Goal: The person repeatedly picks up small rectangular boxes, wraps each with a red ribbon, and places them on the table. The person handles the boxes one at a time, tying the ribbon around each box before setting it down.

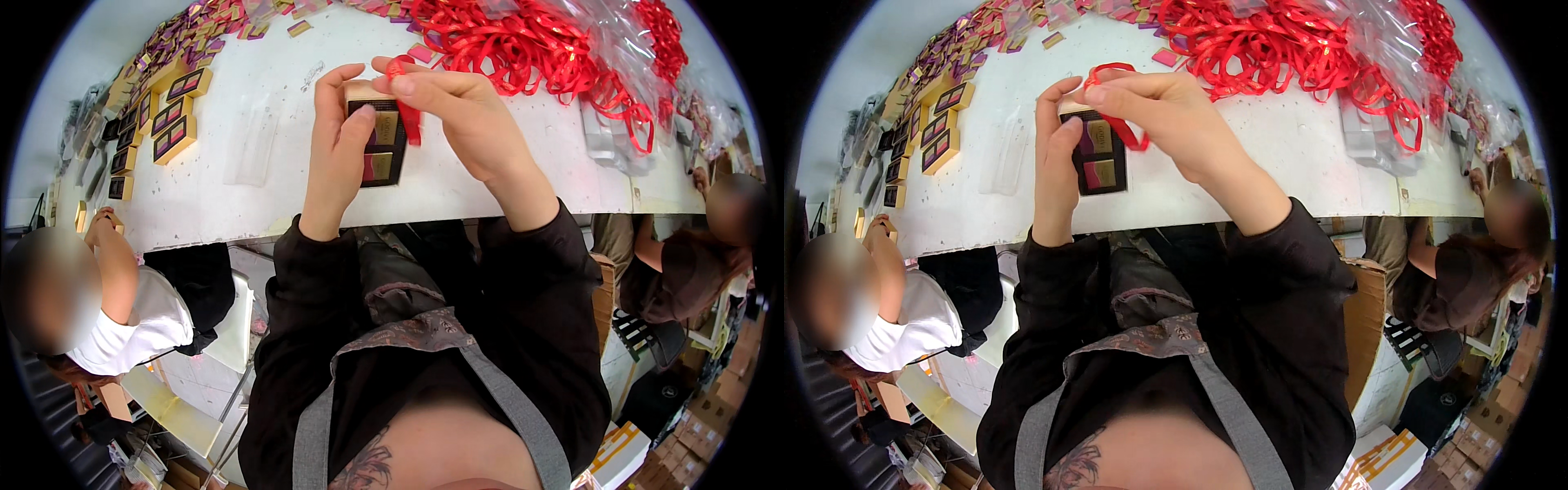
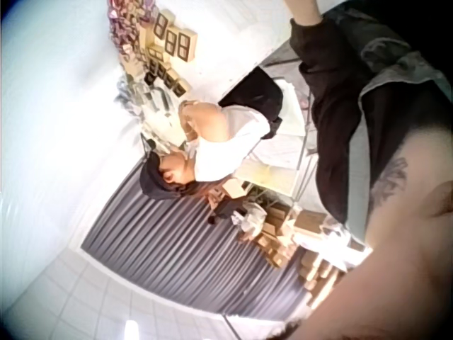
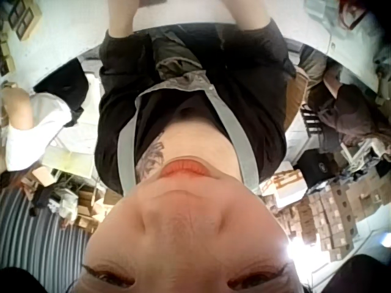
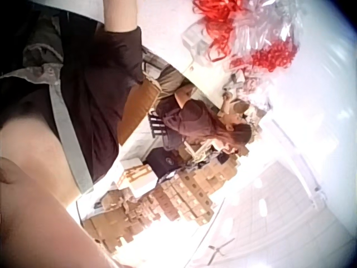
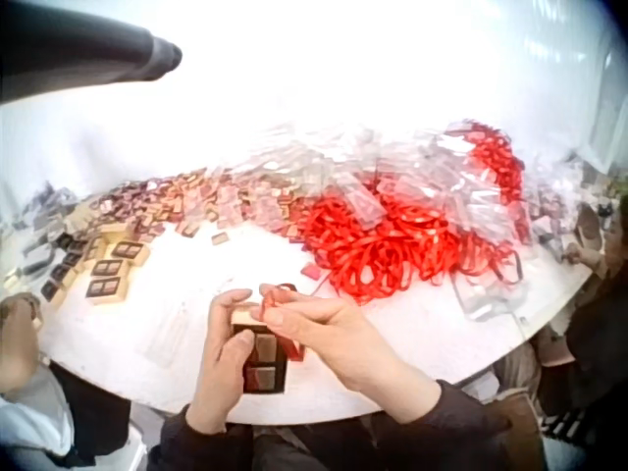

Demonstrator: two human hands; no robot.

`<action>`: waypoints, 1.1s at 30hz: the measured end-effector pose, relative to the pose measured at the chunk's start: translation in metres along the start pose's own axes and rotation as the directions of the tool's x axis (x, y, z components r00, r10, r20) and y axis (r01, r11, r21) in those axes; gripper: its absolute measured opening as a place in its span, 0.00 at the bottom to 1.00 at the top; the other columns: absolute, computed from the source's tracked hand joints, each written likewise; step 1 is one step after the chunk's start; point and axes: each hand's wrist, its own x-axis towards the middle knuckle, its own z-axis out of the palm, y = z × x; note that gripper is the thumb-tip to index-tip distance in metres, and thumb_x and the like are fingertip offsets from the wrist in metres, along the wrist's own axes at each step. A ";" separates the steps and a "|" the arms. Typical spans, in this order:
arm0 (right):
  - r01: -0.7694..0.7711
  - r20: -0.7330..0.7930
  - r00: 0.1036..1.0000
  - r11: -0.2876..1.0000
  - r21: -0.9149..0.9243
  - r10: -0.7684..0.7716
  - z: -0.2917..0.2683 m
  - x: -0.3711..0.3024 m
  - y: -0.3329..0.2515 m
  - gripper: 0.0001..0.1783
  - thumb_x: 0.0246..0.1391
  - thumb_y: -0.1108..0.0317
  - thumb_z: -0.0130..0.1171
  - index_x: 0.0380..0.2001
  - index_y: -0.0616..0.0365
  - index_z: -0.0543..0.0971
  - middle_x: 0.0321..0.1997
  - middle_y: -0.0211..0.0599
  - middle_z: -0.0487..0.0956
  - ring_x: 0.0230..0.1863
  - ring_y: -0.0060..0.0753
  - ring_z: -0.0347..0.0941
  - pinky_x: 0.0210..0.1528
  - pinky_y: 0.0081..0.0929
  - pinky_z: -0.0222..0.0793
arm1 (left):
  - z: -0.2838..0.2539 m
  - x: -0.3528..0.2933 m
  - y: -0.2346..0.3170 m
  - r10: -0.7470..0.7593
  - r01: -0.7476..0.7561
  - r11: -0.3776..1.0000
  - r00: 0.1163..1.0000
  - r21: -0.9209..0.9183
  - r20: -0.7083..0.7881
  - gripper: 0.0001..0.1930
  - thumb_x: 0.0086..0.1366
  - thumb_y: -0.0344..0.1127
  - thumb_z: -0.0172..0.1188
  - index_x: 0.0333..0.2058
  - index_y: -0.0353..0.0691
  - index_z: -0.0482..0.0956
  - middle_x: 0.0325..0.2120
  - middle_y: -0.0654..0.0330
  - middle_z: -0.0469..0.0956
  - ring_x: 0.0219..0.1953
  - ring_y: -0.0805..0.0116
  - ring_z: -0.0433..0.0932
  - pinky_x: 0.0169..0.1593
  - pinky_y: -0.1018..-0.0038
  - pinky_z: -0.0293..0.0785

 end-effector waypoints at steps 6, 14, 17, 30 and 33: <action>-0.096 -0.112 0.987 0.979 0.179 0.117 -0.001 0.004 0.007 0.24 0.55 0.63 0.58 0.53 0.61 0.71 0.49 0.38 0.76 0.51 0.29 0.70 0.53 0.28 0.63 | 0.004 0.003 -0.006 0.013 -0.013 1.000 0.983 0.005 -0.184 0.24 0.57 0.33 0.65 0.49 0.39 0.63 0.37 0.60 0.73 0.34 0.76 0.74 0.37 0.80 0.73; 0.525 0.368 0.847 0.502 -0.688 -0.383 -0.015 -0.039 0.071 0.19 0.42 0.67 0.67 0.39 0.59 0.75 0.30 0.36 0.78 0.34 0.37 0.73 0.45 0.36 0.65 | -0.039 0.010 -0.006 -0.281 0.196 0.887 0.948 -0.418 -0.152 0.19 0.63 0.48 0.56 0.42 0.37 0.70 0.33 0.58 0.76 0.33 0.71 0.77 0.37 0.75 0.75; 0.451 0.275 0.889 0.602 -0.659 -0.366 -0.011 -0.043 0.062 0.18 0.43 0.68 0.66 0.38 0.59 0.74 0.29 0.34 0.78 0.34 0.33 0.73 0.44 0.35 0.65 | -0.037 0.009 -0.001 -0.401 0.281 0.794 0.908 -0.540 -0.118 0.18 0.63 0.49 0.56 0.40 0.38 0.71 0.32 0.59 0.76 0.33 0.71 0.77 0.36 0.73 0.76; -0.059 0.266 0.958 0.837 0.545 -0.105 0.015 -0.042 0.096 0.09 0.58 0.70 0.53 0.40 0.65 0.72 0.37 0.40 0.78 0.37 0.32 0.76 0.45 0.31 0.71 | -0.038 -0.008 0.008 -0.285 0.268 0.824 0.958 -0.500 0.043 0.27 0.62 0.42 0.55 0.55 0.33 0.63 0.47 0.49 0.72 0.45 0.62 0.75 0.45 0.67 0.76; -0.076 0.268 0.961 0.875 0.478 -0.063 0.016 -0.043 0.092 0.08 0.58 0.70 0.53 0.36 0.64 0.73 0.36 0.41 0.78 0.39 0.33 0.76 0.46 0.32 0.71 | -0.021 -0.006 0.025 -0.294 0.221 0.850 0.952 -0.478 -0.083 0.24 0.58 0.41 0.58 0.47 0.30 0.69 0.35 0.52 0.76 0.34 0.67 0.78 0.38 0.72 0.77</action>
